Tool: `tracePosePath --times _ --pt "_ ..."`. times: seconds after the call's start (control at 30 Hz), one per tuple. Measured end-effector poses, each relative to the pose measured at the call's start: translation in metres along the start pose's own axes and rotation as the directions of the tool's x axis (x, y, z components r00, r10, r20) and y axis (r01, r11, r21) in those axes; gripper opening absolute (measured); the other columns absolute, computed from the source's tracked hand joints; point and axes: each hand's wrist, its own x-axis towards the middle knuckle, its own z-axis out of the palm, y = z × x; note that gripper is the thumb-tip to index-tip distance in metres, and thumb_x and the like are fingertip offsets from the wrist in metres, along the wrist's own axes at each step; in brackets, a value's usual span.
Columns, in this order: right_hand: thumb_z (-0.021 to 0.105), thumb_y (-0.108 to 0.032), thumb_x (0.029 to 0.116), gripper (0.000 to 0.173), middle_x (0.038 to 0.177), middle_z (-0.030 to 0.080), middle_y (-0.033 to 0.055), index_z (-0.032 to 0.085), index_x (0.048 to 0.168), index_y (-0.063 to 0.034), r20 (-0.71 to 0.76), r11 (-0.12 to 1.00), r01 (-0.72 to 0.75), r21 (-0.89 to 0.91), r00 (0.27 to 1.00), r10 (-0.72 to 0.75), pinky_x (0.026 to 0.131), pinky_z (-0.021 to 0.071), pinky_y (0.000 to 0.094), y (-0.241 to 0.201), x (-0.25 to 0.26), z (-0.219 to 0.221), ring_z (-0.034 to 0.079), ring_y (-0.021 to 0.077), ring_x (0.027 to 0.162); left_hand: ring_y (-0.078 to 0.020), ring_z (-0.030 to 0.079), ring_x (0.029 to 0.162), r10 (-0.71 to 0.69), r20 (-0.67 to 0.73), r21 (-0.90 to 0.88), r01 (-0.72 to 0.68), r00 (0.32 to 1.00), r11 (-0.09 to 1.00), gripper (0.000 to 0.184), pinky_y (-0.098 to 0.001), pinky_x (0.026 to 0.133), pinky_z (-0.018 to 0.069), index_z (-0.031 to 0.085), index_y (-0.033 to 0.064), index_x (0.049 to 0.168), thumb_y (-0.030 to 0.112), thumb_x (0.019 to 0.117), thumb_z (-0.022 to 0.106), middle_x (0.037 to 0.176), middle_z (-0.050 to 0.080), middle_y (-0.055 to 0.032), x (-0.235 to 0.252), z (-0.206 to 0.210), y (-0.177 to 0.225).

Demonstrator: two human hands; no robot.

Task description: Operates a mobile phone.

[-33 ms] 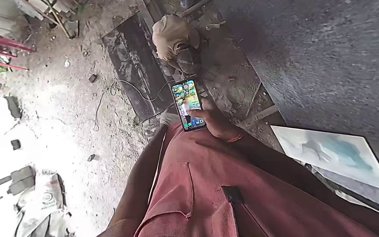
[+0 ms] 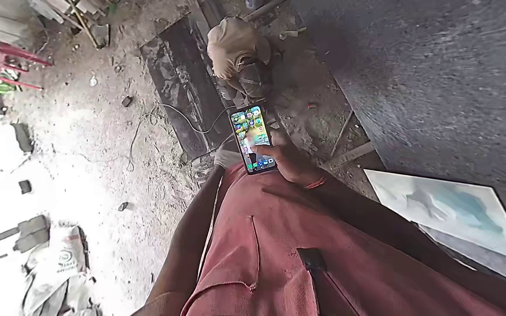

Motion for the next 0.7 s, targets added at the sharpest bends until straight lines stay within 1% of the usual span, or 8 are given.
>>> tracePosePath --times 0.13,0.2,0.33,0.4,0.43,0.5,0.6,0.7 --pt "0.064 0.001 0.0906 0.038 0.116 0.072 0.0148 0.061 0.129 -0.0033 0.058 0.999 -0.040 -0.011 0.997 0.040 0.091 0.0602 0.0390 0.003 0.000 0.006 0.071 0.0234 0.104 -0.0266 0.060 0.125 -0.126 0.014 -0.076 0.127 0.992 0.989 0.040 -0.0408 0.108 0.0453 0.059 -0.0027 0.135 0.017 0.1001 0.062 0.131 0.065 -0.0198 -0.047 -0.027 0.026" --pt "0.064 0.002 0.0890 0.042 0.116 0.072 0.0152 0.060 0.130 -0.0036 0.065 0.999 -0.046 -0.020 0.997 0.047 0.090 0.0610 0.0395 0.002 0.001 0.009 0.071 0.0244 0.104 -0.0279 0.060 0.123 -0.029 -0.112 -0.239 0.001 0.993 0.971 0.040 -0.0411 0.107 0.0457 0.059 -0.0046 0.135 0.014 0.0995 0.062 0.130 0.065 -0.0223 -0.049 -0.013 0.011" --pt "0.065 0.002 0.0906 0.040 0.117 0.071 0.0141 0.059 0.130 -0.0041 0.081 0.997 -0.029 -0.067 0.996 0.034 0.091 0.0609 0.0385 0.001 0.010 0.014 0.071 0.0233 0.104 -0.0292 0.057 0.130 -0.071 0.080 -0.126 0.081 0.994 0.989 0.043 -0.0437 0.110 0.0430 0.052 -0.0051 0.142 0.021 0.1076 0.050 0.139 0.060 -0.0235 -0.053 -0.010 0.004" --pt "0.067 0.000 0.0917 0.037 0.115 0.072 0.0134 0.062 0.128 -0.0045 0.083 0.996 -0.006 -0.089 0.996 0.013 0.091 0.0610 0.0373 -0.002 0.014 0.018 0.072 0.0224 0.103 -0.0293 0.066 0.116 -0.006 -0.033 -0.043 0.005 0.999 0.999 0.041 -0.0420 0.097 0.0523 0.060 -0.0078 0.131 0.023 0.1057 0.051 0.125 0.067 -0.0245 -0.047 0.012 -0.019" --pt "0.067 -0.001 0.0922 0.036 0.114 0.072 0.0130 0.062 0.128 -0.0046 0.086 0.996 0.005 -0.091 0.996 0.002 0.091 0.0608 0.0369 -0.004 0.016 0.020 0.072 0.0220 0.103 -0.0269 0.057 0.128 -0.112 0.109 -0.060 0.119 0.988 0.991 0.042 -0.0402 0.107 0.0444 0.051 -0.0062 0.141 0.021 0.1094 0.046 0.138 0.059 -0.0226 -0.044 0.004 -0.018" --pt "0.067 -0.003 0.0914 0.035 0.112 0.073 0.0133 0.063 0.126 -0.0044 0.074 0.996 0.015 -0.084 0.997 -0.008 0.089 0.0613 0.0369 -0.004 0.018 0.025 0.072 0.0223 0.101 -0.0311 0.058 0.128 -0.123 0.014 -0.155 0.124 0.992 0.980 0.040 -0.0412 0.108 0.0445 0.054 -0.0098 0.138 0.014 0.1058 0.051 0.136 0.061 -0.0269 -0.034 0.019 -0.035" --pt "0.067 -0.002 0.0919 0.035 0.112 0.073 0.0135 0.062 0.126 -0.0033 0.057 0.996 0.008 -0.084 0.998 -0.003 0.090 0.0610 0.0367 -0.005 0.017 0.028 0.072 0.0221 0.101 -0.0253 0.051 0.136 -0.284 0.151 -0.130 0.304 0.947 0.944 0.042 -0.0388 0.113 0.0390 0.048 -0.0041 0.145 0.016 0.1077 0.049 0.146 0.054 -0.0205 -0.034 0.001 -0.016" --pt "0.066 -0.001 0.0936 0.033 0.112 0.072 0.0146 0.061 0.127 -0.0020 0.027 0.998 0.003 -0.071 1.000 -0.001 0.091 0.0607 0.0374 -0.003 0.019 0.029 0.072 0.0229 0.102 -0.0365 0.060 0.126 -0.263 0.052 -0.021 0.264 0.963 0.964 0.042 -0.0534 0.105 0.0466 0.059 -0.0019 0.136 0.024 0.1030 0.057 0.135 0.063 -0.0236 -0.009 0.012 -0.021"
